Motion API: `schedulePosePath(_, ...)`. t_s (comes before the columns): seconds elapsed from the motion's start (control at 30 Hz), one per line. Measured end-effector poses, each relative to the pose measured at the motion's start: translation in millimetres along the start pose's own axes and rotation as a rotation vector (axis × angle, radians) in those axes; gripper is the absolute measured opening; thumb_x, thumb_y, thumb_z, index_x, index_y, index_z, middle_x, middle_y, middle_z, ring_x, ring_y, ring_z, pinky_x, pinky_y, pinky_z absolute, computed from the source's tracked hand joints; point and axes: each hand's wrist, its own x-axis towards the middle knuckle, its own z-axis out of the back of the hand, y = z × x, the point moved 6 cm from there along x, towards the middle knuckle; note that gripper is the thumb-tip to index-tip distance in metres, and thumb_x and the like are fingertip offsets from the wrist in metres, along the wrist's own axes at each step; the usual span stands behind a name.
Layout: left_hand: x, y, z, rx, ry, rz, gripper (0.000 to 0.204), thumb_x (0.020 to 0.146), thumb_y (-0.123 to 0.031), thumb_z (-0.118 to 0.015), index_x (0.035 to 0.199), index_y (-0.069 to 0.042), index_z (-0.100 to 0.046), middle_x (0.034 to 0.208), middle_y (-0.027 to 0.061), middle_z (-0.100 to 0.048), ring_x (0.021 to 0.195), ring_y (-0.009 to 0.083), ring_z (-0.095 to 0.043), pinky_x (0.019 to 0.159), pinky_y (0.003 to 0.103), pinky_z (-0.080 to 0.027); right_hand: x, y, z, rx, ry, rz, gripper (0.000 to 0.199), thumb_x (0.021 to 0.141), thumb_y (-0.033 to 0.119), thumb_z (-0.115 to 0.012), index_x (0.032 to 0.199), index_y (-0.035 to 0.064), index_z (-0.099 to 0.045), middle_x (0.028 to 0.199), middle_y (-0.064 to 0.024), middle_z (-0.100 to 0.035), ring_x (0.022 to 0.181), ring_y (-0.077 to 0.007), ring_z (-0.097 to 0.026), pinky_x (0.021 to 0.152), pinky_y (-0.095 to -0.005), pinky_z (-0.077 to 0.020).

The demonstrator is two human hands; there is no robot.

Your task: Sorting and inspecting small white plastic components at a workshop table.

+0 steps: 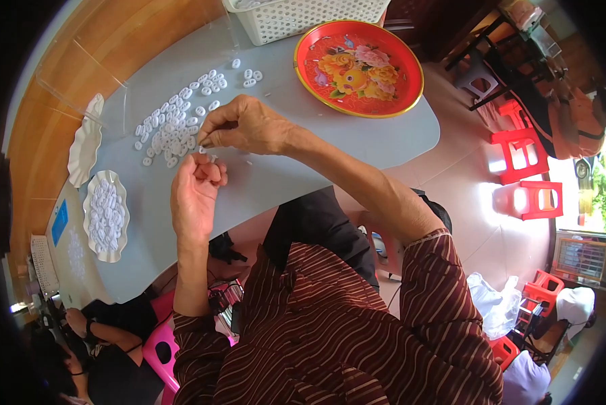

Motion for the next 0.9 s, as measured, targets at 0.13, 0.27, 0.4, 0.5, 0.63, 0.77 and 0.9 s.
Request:
schedulePosePath(0.13, 3.7, 10.0, -19.2, -0.133, 0.215, 0.221, 0.028, 0.096, -0.026, -0.047, 0.086, -0.001, -0.053, 0.065, 0.0069, -0.051, 0.072, 0.0223, -0.051, 0.069, 0.032, -0.042, -13.9, -4.6, -0.7, 0.214, 0.000, 0.085, 0.012, 0.087, 0.010, -0.064, 0.091, -0.0001, -0.067, 0.083, -0.0038, -0.064, 0.076, -0.0108, -0.060, 0.072, -0.0255, -0.0496)
schedulePosePath(0.27, 4.2, 12.6, -27.7, -0.062, 0.184, 0.185, 0.030, 0.097, -0.028, -0.045, 0.083, -0.002, -0.053, 0.064, 0.0067, -0.050, 0.072, 0.0228, -0.051, 0.066, 0.031, -0.041, -25.0, -6.4, 5.5, 0.223, -0.059, 0.106, 0.012, 0.087, 0.010, -0.064, 0.092, -0.0003, -0.067, 0.085, -0.0036, -0.061, 0.078, -0.0113, -0.061, 0.072, -0.0258, -0.0499)
schedulePosePath(0.4, 5.4, 12.3, -37.0, -0.078, 0.267, 0.194, 0.026, 0.095, -0.024, -0.049, 0.085, -0.001, -0.055, 0.063, 0.0060, -0.050, 0.071, 0.0220, -0.051, 0.065, 0.031, -0.042, -33.5, -6.4, 12.0, 0.293, -0.064, 0.119, 0.014, 0.087, 0.011, -0.064, 0.094, -0.0004, -0.067, 0.087, -0.0039, -0.060, 0.080, -0.0111, -0.060, 0.071, -0.0250, -0.0503)
schedulePosePath(0.5, 8.4, 10.4, -40.5, -0.033, 0.246, 0.168, 0.022, 0.094, -0.020, -0.051, 0.086, 0.000, -0.057, 0.064, 0.0061, -0.051, 0.071, 0.0206, -0.051, 0.066, 0.031, -0.042, -35.2, -7.0, 16.0, 0.298, -0.097, 0.148, 0.014, 0.087, 0.011, -0.064, 0.095, -0.0004, -0.067, 0.087, -0.0040, -0.061, 0.079, -0.0102, -0.060, 0.070, -0.0243, -0.0507)
schedulePosePath(0.63, 9.5, 6.2, -35.2, 0.040, 0.097, 0.081, 0.020, 0.093, -0.018, -0.053, 0.089, 0.001, -0.060, 0.066, 0.0063, -0.054, 0.071, 0.0176, -0.052, 0.068, 0.030, -0.042, -41.0, -14.5, 19.8, 0.300, -0.202, 0.047, 0.015, 0.087, 0.010, -0.065, 0.097, -0.0013, -0.066, 0.086, -0.0039, -0.065, 0.078, -0.0088, -0.060, 0.071, -0.0239, -0.0513)
schedulePosePath(0.77, 7.0, 4.8, -39.4, 0.143, 0.141, -0.009, 0.021, 0.093, -0.019, -0.055, 0.091, 0.001, -0.062, 0.067, 0.0054, -0.056, 0.071, 0.0152, -0.052, 0.069, 0.028, -0.042, -47.2, -24.7, 17.8, 0.372, -0.237, 0.072, 0.017, 0.086, 0.009, -0.066, 0.099, -0.0019, -0.066, 0.085, -0.0039, -0.066, 0.077, -0.0077, -0.060, 0.072, -0.0234, -0.0509)
schedulePosePath(0.9, 3.7, 1.7, -44.7, 0.414, 0.067, -0.165, 0.025, 0.094, -0.022, -0.054, 0.092, 0.001, -0.063, 0.069, 0.0039, -0.058, 0.067, 0.0112, -0.051, 0.066, 0.026, -0.041, -48.2, -20.9, 16.7, 0.275, -0.256, 0.091, 0.016, 0.086, 0.011, -0.067, 0.095, -0.0021, -0.066, 0.084, -0.0034, -0.066, 0.077, -0.0068, -0.059, 0.071, -0.0233, -0.0501)
